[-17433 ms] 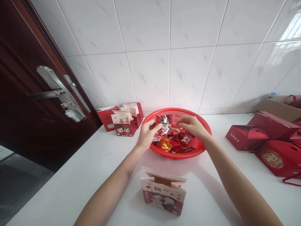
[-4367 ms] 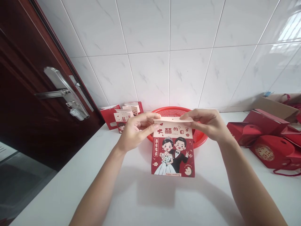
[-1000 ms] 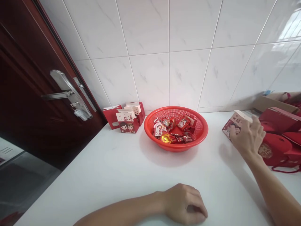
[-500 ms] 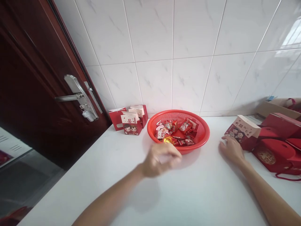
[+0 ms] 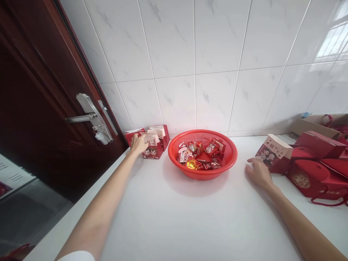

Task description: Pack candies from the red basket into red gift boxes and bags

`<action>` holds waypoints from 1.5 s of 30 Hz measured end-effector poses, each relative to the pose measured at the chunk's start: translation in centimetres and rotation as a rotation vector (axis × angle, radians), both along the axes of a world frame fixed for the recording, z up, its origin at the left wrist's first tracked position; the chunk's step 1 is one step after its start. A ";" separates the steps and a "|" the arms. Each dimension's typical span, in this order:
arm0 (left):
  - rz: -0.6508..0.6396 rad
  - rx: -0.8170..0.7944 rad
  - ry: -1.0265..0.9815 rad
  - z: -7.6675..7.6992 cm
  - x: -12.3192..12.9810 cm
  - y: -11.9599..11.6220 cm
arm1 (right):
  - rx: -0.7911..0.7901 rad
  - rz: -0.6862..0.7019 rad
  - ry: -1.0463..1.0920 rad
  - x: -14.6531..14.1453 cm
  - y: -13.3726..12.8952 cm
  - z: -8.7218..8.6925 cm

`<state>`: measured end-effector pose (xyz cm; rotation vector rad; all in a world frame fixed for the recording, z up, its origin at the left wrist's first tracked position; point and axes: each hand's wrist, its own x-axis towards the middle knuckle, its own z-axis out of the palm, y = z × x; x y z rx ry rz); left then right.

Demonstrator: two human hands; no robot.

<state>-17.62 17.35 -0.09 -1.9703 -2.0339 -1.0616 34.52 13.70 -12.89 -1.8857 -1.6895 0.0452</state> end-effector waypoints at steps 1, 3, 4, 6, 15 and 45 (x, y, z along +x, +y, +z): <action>0.074 -0.034 -0.018 0.0 0.2 0.0 | -0.002 0.001 0.003 0.0 0.0 0.0; 0.140 -0.058 -0.063 0.4 0.6 -0.2 | -0.005 0.005 0.010 0.0 -0.1 0.1; 0.147 -0.065 -0.078 0.6 0.8 -0.4 | -0.005 0.009 0.016 0.0 -0.1 0.1; 0.144 -0.067 -0.104 1.3 1.1 -1.1 | 0.000 0.020 0.030 -0.1 0.0 0.1; -0.056 0.043 -0.228 5.6 3.5 -8.4 | 0.065 0.052 0.128 -0.4 0.0 -0.2; -0.785 -0.338 -0.673 -2.6 18.1 -15.0 | 0.658 0.922 0.309 -11.3 -10.3 5.8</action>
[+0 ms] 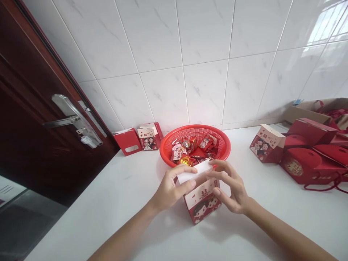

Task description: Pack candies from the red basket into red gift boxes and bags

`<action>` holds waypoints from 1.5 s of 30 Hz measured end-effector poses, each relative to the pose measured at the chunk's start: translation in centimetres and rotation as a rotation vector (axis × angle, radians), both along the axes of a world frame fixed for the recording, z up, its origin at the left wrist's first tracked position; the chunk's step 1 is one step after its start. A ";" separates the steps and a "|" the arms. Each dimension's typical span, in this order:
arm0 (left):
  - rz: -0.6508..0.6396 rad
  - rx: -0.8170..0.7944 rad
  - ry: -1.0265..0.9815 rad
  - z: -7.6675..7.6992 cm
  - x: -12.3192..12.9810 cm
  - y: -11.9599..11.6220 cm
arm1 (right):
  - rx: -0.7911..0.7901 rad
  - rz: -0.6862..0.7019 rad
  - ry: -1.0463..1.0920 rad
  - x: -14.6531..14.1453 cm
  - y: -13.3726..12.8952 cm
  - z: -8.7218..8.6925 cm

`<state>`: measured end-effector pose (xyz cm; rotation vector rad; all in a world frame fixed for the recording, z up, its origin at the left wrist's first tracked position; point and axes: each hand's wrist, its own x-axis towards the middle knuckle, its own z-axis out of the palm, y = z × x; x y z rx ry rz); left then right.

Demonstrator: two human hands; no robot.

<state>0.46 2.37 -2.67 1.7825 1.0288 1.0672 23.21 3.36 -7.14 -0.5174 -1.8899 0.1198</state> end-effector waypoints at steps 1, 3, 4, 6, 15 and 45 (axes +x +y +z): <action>-0.010 -0.075 -0.036 -0.1 0.1 0.1 | -0.024 0.017 0.022 0.0 -0.1 0.1; -0.025 -0.234 -0.117 -0.4 0.3 0.3 | -0.052 0.030 0.061 0.0 -0.3 0.3; -0.034 -0.300 -0.158 -0.6 0.5 0.4 | -0.052 0.027 0.070 -0.1 -0.4 0.4; -0.058 -0.391 -0.228 -1.0 0.8 0.6 | -0.020 0.001 0.059 -0.3 -0.6 0.4; -0.224 -0.241 -0.049 2.9 -0.4 1.4 | 0.080 -0.089 0.007 -0.9 -1.1 -0.8; -0.060 0.083 0.676 -0.7 5.5 18.2 | 0.070 -0.448 0.036 2.3 3.5 -1.2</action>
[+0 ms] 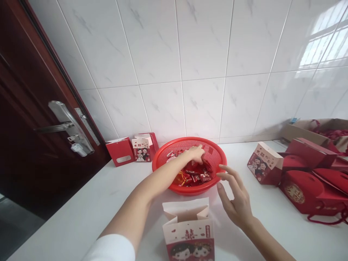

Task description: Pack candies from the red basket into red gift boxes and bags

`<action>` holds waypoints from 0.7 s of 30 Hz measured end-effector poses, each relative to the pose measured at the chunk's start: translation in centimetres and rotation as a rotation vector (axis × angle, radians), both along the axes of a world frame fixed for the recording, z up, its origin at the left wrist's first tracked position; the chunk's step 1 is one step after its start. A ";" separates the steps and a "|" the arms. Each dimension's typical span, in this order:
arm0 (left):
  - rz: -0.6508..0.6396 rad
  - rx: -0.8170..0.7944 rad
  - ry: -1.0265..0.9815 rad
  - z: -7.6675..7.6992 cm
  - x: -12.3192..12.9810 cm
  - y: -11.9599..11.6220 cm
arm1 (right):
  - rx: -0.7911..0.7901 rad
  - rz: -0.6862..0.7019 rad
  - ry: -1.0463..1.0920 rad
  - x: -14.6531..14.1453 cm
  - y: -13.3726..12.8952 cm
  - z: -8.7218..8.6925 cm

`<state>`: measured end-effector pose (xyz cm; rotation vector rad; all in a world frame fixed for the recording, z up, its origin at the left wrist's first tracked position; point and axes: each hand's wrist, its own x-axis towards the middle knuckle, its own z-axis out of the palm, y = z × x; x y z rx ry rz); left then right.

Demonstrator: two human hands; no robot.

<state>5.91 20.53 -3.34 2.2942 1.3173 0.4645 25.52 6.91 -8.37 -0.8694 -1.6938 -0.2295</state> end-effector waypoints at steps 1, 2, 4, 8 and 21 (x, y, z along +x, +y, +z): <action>-0.011 -0.028 0.022 0.1 -0.6 -0.2 | -0.016 -0.007 -0.041 0.0 0.1 -0.2; -0.026 -0.062 0.063 0.3 -0.9 -0.1 | -0.031 -0.008 -0.089 -0.1 0.3 -0.4; -0.060 -0.142 0.155 1.2 -0.7 0.7 | -0.053 0.006 -0.185 -0.1 0.5 -0.5; -0.124 -0.330 0.369 3.6 0.7 3.9 | -0.110 0.037 -0.269 -0.1 0.6 -0.4; 0.066 -0.192 0.594 6.0 -7.3 4.9 | -0.120 0.026 -0.255 -0.3 0.6 -0.8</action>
